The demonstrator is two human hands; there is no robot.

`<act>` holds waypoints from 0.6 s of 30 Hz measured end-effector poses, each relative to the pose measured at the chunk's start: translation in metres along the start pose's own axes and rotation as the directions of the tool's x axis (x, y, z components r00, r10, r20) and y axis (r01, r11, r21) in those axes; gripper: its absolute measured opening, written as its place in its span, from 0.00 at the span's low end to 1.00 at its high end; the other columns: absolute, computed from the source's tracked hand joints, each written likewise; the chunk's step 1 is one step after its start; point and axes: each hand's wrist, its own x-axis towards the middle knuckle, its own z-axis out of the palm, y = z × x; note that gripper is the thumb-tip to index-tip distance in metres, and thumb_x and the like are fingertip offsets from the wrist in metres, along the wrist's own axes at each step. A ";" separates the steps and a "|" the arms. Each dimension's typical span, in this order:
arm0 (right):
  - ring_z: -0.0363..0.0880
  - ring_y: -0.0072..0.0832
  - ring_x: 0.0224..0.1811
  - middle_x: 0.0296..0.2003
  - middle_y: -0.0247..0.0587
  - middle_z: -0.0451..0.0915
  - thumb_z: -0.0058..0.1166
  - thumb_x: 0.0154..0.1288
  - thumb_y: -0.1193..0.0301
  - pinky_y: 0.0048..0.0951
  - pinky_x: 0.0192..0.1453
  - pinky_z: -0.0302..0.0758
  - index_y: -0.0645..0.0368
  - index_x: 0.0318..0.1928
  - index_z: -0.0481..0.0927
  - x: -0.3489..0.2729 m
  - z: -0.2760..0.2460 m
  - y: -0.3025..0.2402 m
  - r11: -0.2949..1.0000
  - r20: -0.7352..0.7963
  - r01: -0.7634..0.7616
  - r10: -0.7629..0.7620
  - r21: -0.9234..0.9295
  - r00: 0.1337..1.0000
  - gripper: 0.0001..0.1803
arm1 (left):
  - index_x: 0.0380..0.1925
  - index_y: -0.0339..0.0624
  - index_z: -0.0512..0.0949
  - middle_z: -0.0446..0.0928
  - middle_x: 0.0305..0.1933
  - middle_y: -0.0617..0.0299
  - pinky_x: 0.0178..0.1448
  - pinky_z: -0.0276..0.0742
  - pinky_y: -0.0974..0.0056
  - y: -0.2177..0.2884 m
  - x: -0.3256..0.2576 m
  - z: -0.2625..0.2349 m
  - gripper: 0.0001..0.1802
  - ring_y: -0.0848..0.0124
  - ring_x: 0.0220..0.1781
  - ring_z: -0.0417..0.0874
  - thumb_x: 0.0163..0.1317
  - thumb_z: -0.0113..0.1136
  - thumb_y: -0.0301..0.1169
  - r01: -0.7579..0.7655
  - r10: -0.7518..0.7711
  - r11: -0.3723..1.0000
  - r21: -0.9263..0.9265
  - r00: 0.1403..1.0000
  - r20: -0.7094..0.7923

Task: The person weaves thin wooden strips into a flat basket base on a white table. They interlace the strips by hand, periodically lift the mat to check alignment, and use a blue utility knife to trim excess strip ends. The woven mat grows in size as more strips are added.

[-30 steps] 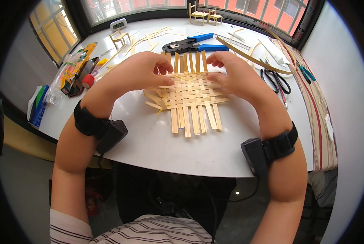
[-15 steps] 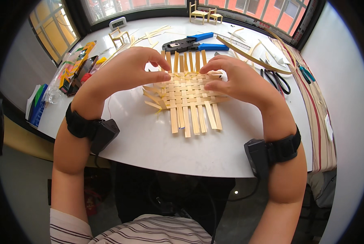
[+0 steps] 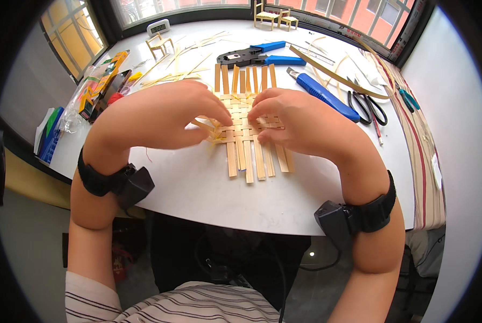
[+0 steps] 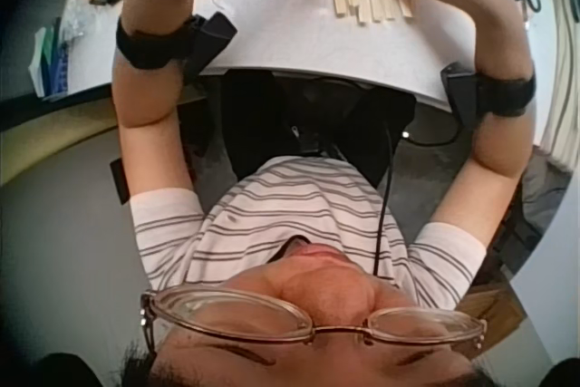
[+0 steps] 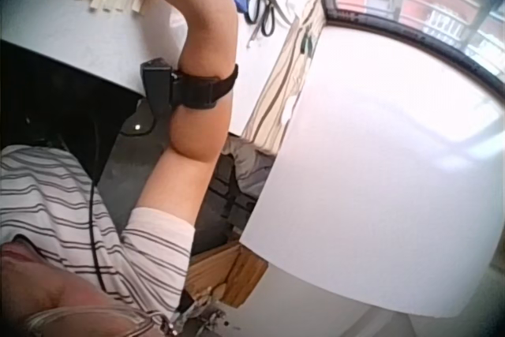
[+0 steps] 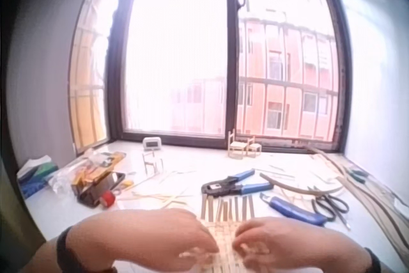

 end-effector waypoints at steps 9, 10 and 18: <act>0.81 0.43 0.55 0.53 0.46 0.81 0.66 0.59 0.76 0.36 0.61 0.77 0.63 0.50 0.85 0.000 0.002 0.002 1.000 -0.010 0.029 -0.029 -0.011 1.000 0.17 | 0.43 0.38 0.85 0.84 0.47 0.55 0.65 0.72 0.57 0.022 0.010 0.013 0.15 0.57 0.53 0.82 0.56 0.63 0.32 -0.052 0.055 0.990 0.134 0.998 -0.014; 0.81 0.42 0.55 0.53 0.46 0.81 0.66 0.59 0.76 0.36 0.62 0.77 0.63 0.50 0.85 -0.001 0.002 0.002 0.999 -0.016 0.027 -0.027 -0.017 1.000 0.17 | 0.41 0.38 0.85 0.83 0.47 0.55 0.63 0.74 0.57 0.025 0.012 0.014 0.14 0.56 0.51 0.82 0.57 0.63 0.31 -0.017 0.017 0.991 0.134 1.000 0.001; 0.81 0.41 0.55 0.54 0.44 0.81 0.64 0.60 0.74 0.36 0.62 0.77 0.62 0.51 0.85 0.001 0.001 0.002 0.999 0.009 -0.009 0.010 -0.030 1.000 0.17 | 0.39 0.37 0.84 0.83 0.45 0.53 0.55 0.79 0.56 0.024 0.015 0.018 0.11 0.55 0.46 0.84 0.58 0.61 0.29 0.036 -0.033 0.992 0.124 0.999 -0.020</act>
